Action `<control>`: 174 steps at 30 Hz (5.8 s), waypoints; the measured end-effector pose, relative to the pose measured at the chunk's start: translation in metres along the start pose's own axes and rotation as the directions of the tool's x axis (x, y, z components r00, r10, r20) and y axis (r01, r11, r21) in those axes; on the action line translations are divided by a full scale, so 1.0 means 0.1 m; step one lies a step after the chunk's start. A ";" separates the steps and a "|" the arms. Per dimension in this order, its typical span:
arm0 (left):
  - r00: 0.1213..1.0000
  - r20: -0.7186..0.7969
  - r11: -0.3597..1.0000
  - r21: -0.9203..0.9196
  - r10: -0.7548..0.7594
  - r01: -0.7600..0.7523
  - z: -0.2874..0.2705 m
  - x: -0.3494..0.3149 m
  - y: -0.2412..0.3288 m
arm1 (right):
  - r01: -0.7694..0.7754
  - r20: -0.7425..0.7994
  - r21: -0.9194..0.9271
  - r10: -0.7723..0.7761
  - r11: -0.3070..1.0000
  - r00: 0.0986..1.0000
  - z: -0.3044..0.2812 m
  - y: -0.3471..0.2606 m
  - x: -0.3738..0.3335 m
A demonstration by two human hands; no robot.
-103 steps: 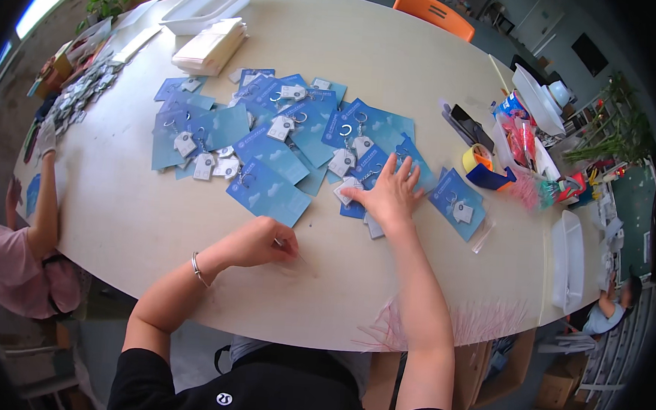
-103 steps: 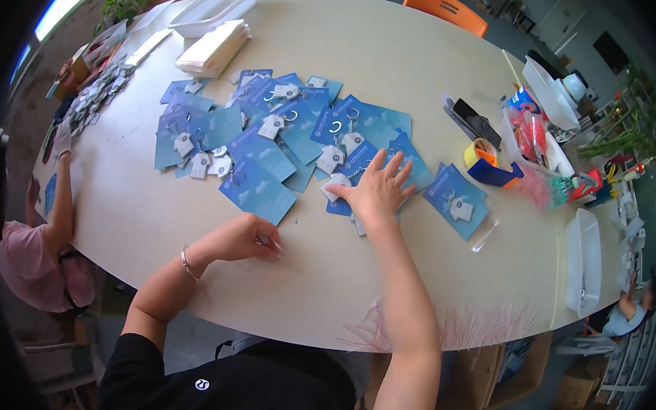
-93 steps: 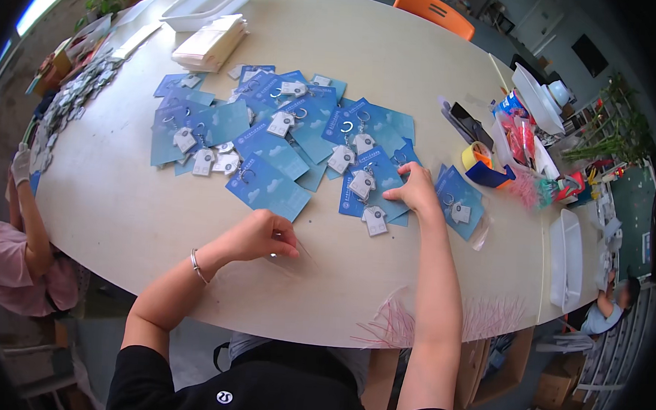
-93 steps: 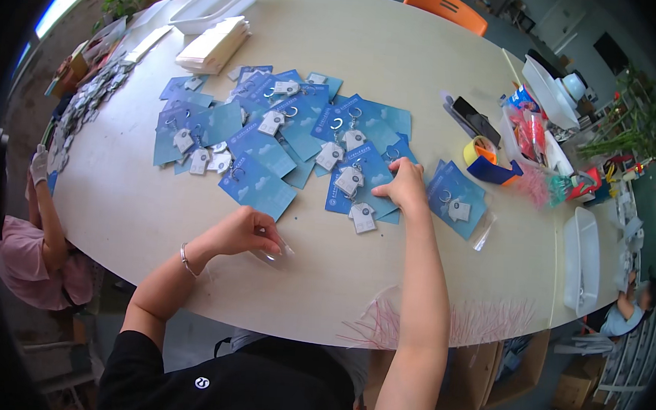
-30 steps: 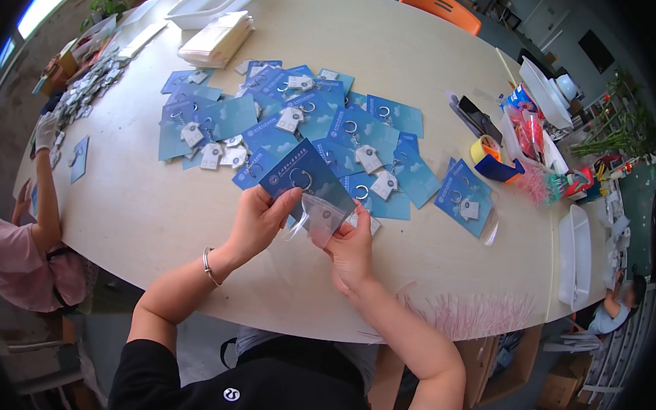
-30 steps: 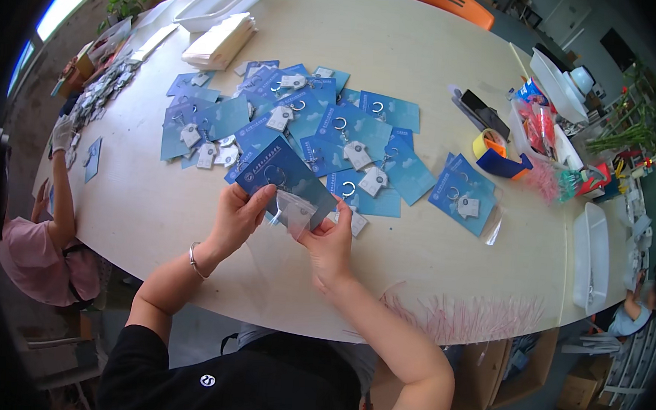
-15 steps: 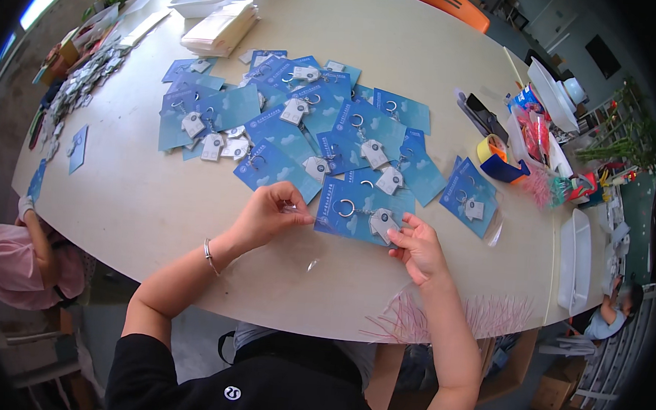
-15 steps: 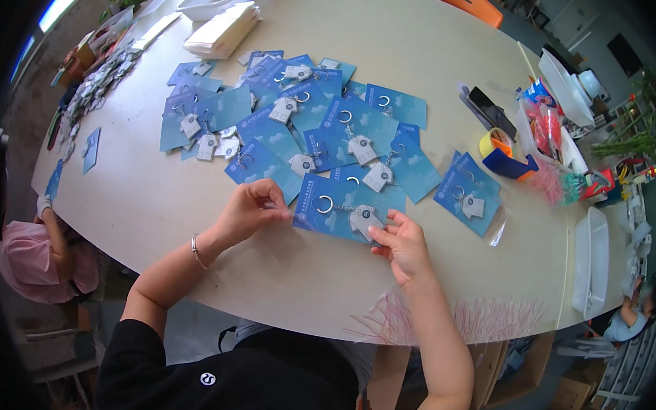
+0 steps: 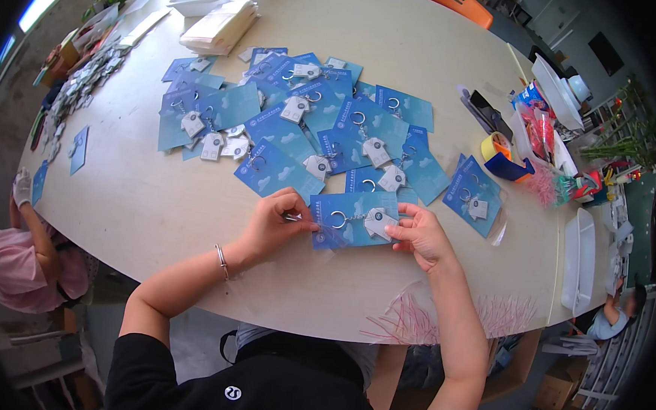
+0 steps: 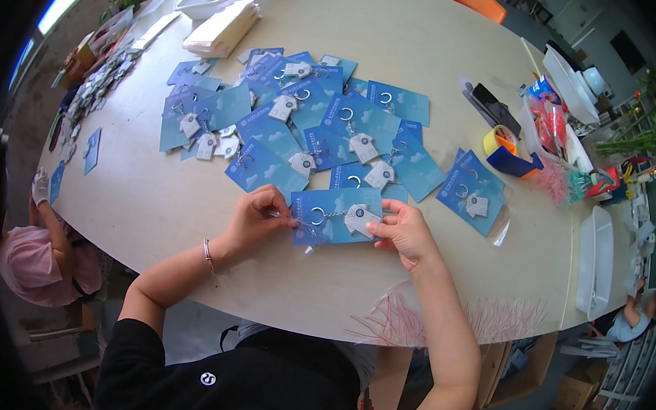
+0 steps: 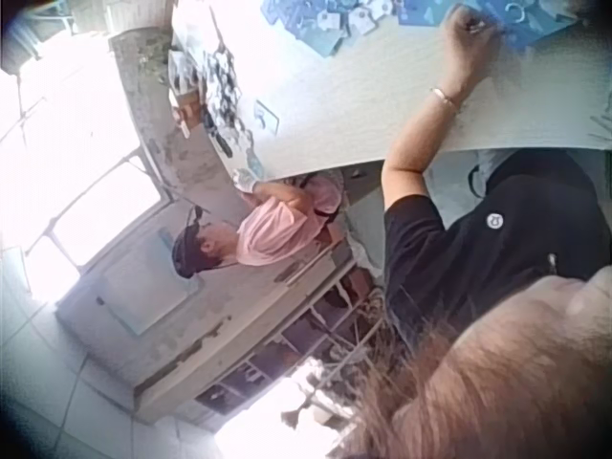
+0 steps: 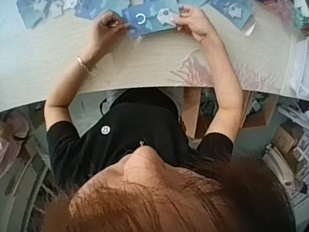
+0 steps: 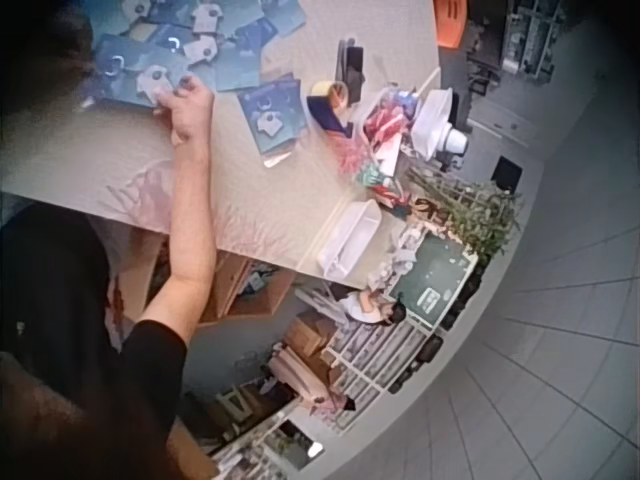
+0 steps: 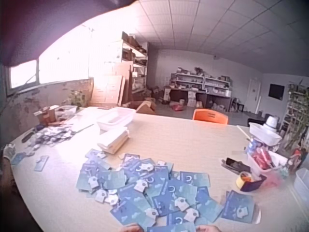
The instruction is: The person sits at a table and repeatedly places blue keychain cards into clear plastic bags. They then gather the packaged items and place them into a cardboard box. Later, they continue packaging more keychains by hand, handling them one at a time.
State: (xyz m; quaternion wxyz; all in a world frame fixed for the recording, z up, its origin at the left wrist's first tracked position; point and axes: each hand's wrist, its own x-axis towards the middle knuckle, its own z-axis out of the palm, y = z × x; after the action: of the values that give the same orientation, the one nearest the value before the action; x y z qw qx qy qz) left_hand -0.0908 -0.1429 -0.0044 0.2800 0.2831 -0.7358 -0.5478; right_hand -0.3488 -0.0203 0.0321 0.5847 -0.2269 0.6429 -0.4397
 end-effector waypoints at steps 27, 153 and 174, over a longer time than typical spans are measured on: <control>0.965 0.210 0.985 -0.034 -0.156 0.167 -0.19 0.07 0.04 | 0.110 0.309 -0.402 0.021 0.909 0.951 0.20 -0.51 0.29; 0.950 0.048 0.163 0.981 0.308 -0.103 -3.39 2.17 -0.25 | 0.453 0.466 -0.869 -0.636 -0.199 0.615 3.41 -1.87 3.54; 0.962 -0.274 0.999 0.042 0.002 0.010 -2.55 0.08 0.93 | 0.114 0.464 0.546 -0.413 0.830 0.784 1.84 -1.02 0.97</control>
State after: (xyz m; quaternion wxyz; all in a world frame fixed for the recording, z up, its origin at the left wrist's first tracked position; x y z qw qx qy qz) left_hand 0.0777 -0.2912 0.1475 0.3720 0.3637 -0.7010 -0.4878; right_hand -0.2167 -0.2058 0.0760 0.7155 -0.2814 0.2685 -0.5804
